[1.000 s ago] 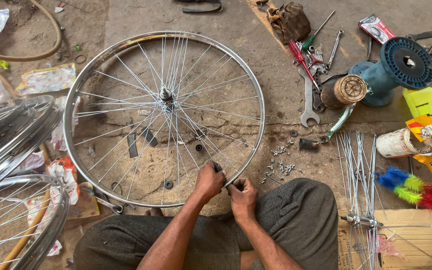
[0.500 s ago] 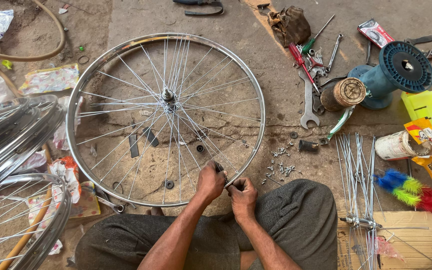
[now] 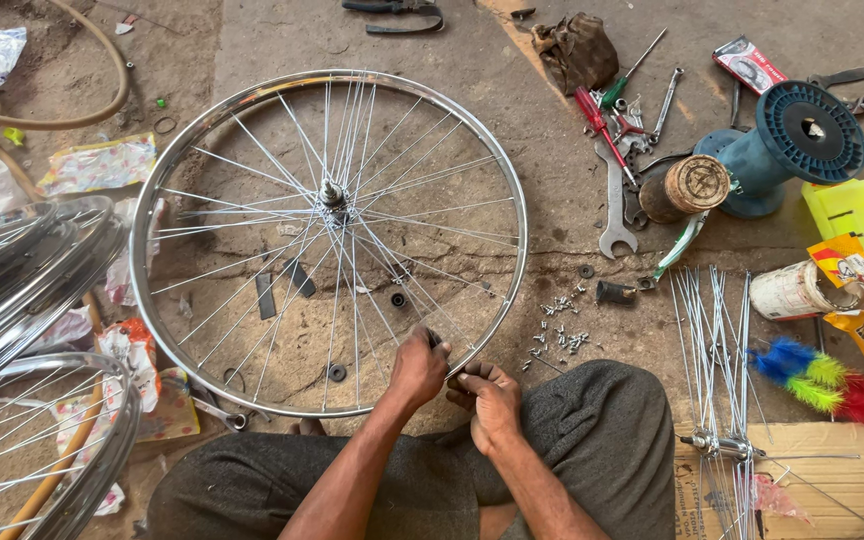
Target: The person is lacing a bicycle wheel by inserting spokes through the hub and rim. They are sitting on the ground in a workshop area with tools and parts scattered around.
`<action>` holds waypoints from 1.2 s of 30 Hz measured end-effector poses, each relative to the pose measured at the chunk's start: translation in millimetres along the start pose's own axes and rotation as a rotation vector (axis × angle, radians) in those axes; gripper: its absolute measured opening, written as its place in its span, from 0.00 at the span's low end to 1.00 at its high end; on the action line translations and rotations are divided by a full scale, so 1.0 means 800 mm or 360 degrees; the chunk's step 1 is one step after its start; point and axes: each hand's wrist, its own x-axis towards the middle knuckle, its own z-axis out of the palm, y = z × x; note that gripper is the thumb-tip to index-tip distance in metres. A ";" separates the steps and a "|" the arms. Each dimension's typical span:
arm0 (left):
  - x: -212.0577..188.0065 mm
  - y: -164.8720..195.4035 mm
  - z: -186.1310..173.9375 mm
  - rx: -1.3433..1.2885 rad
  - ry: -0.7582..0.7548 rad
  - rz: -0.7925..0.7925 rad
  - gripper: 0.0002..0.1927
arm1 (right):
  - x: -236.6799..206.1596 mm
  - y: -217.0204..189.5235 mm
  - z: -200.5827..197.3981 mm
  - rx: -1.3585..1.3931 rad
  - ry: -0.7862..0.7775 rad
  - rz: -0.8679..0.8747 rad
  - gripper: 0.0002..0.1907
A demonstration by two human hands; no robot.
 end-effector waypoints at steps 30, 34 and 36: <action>-0.009 0.040 -0.036 0.0878 -0.0480 0.0415 0.17 | 0.021 -0.013 0.007 -0.0424 -0.0043 0.0133 0.07; -0.005 0.033 -0.036 0.0927 -0.0278 0.0593 0.11 | 0.021 -0.024 0.006 -0.0900 0.0097 0.0154 0.07; -0.003 0.028 -0.031 0.1160 -0.0222 0.0600 0.18 | 0.023 -0.035 0.000 -0.0862 0.0193 0.0040 0.08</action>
